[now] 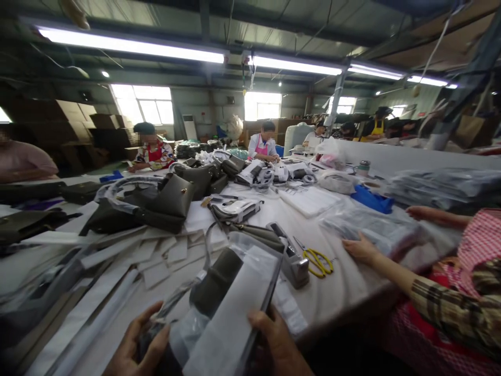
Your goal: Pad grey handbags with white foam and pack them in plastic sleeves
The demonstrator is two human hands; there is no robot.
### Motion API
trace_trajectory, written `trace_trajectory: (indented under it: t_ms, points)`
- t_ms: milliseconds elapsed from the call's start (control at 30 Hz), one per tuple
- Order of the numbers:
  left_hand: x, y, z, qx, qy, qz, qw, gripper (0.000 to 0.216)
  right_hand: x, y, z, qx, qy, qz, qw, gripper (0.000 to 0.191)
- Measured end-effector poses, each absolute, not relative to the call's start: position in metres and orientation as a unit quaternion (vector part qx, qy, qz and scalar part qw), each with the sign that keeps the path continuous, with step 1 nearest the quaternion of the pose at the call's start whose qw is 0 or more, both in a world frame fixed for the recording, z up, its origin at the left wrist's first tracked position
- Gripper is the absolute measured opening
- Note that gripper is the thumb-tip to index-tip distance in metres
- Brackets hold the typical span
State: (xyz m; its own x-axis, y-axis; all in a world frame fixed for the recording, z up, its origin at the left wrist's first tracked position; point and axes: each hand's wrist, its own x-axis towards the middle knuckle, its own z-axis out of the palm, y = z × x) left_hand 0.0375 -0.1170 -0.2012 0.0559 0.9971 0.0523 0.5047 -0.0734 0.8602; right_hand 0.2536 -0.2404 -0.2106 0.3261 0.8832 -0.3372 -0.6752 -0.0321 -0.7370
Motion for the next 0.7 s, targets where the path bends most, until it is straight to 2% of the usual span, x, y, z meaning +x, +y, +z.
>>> trace_trajectory:
  t_ms: [167,267,367,500,600,700]
  points:
    - [0.113,-0.084,-0.159,0.696,0.407,0.427,0.409,0.078,0.328,-0.205,-0.158,-0.454,-0.038,0.448,0.769,0.037]
    - [0.152,-0.067,-0.155,0.738,0.277,0.425,0.444,0.085,0.388,-0.174,-0.128,-0.440,-0.016,0.393,0.808,0.029]
    - [0.174,-0.054,-0.181,0.758,0.249,0.418,0.436,0.080,0.445,-0.143,-0.104,-0.397,0.008,0.357,0.845,0.019]
    - [0.180,-0.040,-0.245,0.742,0.335,0.374,0.445,0.058,0.508,-0.101,-0.098,-0.371,0.028,0.323,0.870,0.008]
    - [0.179,-0.033,-0.284,0.720,0.379,0.353,0.462,0.047,0.539,-0.065,-0.122,-0.392,0.017,0.323,0.861,0.012]
    - [0.179,-0.026,-0.302,0.713,0.380,0.338,0.484,0.040,0.551,-0.038,-0.162,-0.452,0.014,0.349,0.821,0.018]
